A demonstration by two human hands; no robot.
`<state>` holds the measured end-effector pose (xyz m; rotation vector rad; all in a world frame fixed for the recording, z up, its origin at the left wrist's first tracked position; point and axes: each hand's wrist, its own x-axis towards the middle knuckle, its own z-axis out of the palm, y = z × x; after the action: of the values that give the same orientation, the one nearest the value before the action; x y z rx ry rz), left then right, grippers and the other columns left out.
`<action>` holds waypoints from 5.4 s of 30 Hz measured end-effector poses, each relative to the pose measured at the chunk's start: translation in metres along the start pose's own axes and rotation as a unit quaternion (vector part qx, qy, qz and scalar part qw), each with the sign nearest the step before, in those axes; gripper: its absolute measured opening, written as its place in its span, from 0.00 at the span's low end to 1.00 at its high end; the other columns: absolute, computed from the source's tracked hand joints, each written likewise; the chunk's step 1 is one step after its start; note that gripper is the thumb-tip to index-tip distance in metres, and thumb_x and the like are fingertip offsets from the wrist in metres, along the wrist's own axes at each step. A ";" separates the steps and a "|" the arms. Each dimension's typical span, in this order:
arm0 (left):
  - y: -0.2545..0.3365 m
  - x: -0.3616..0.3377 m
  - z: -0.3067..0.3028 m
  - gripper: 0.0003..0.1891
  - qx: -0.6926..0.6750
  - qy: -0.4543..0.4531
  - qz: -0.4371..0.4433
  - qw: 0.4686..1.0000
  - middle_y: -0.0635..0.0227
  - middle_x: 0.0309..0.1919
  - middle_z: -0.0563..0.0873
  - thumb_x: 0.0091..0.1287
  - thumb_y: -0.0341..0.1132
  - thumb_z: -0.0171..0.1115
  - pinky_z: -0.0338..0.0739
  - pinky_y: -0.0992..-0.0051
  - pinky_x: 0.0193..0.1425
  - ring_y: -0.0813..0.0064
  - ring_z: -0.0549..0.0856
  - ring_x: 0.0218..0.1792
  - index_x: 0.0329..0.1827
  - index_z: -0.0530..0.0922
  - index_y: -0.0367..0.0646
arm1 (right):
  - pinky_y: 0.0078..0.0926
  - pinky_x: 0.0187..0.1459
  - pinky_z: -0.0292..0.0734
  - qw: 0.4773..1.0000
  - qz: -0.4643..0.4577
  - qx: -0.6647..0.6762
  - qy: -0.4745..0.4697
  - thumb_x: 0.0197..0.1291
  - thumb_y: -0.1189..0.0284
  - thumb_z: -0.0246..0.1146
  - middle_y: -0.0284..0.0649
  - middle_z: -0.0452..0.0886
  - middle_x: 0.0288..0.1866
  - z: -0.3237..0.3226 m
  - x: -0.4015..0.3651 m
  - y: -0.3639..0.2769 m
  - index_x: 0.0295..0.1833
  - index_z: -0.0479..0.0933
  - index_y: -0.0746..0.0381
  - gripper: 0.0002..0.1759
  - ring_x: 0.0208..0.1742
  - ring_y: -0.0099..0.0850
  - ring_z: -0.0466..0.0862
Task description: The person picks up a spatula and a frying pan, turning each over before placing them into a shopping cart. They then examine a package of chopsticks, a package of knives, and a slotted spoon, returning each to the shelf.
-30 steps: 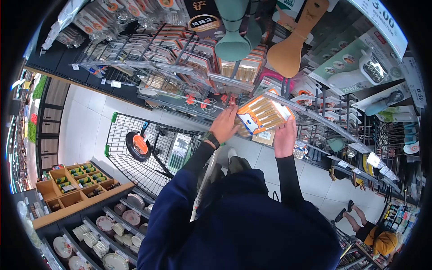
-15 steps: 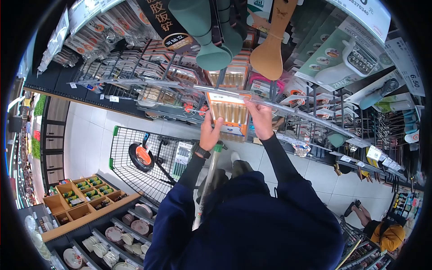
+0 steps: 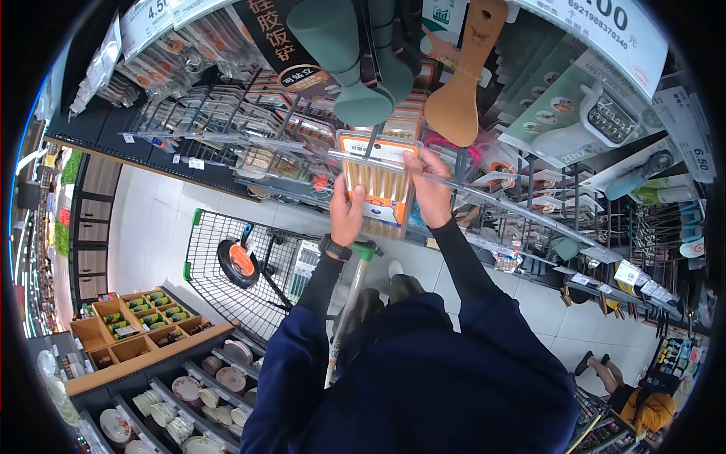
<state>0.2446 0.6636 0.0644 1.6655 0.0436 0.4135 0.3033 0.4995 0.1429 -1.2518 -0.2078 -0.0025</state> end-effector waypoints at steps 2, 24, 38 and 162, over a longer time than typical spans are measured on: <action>-0.003 0.000 0.002 0.19 0.004 0.002 0.002 1.000 0.59 0.50 0.84 0.78 0.37 0.53 0.75 0.72 0.55 0.75 0.81 0.49 0.66 0.68 0.36 | 0.17 0.44 0.77 1.000 0.000 -0.016 -0.001 0.72 0.67 0.63 0.33 0.86 0.41 -0.002 0.001 0.006 0.51 0.81 0.69 0.14 0.42 0.15 0.80; -0.088 0.000 0.013 0.25 0.105 -0.047 -0.058 0.992 0.55 0.61 0.76 0.82 0.42 0.44 0.65 0.69 0.70 0.67 0.74 0.63 0.73 0.63 0.34 | 0.25 0.59 0.75 0.997 0.070 -0.034 0.030 0.72 0.70 0.61 0.41 0.82 0.52 -0.045 -0.034 0.075 0.58 0.76 0.67 0.15 0.56 0.23 0.80; -0.053 -0.082 -0.031 0.27 0.129 -0.006 -0.078 0.988 0.52 0.73 0.67 0.77 0.35 0.52 0.65 0.63 0.72 0.57 0.68 0.72 0.76 0.61 0.36 | 0.28 0.51 0.78 0.963 0.134 -0.217 -0.086 0.69 0.74 0.60 0.39 0.86 0.47 -0.023 -0.125 0.120 0.48 0.79 0.63 0.06 0.48 0.28 0.85; -0.581 -0.295 -0.617 0.38 -0.026 0.437 -0.586 0.681 0.47 0.66 0.77 0.65 0.40 0.66 0.70 0.67 0.69 0.59 0.78 0.65 0.74 0.62 0.31 | 0.42 0.71 0.64 0.581 0.200 -0.555 -0.560 0.60 0.72 0.64 0.60 0.71 0.67 0.473 -0.080 0.844 0.73 0.60 0.68 0.37 0.70 0.53 0.71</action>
<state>-0.0888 1.2566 -0.5204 0.9231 1.7062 0.1468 0.2484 1.2032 -0.5235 -2.4014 -1.1592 1.2913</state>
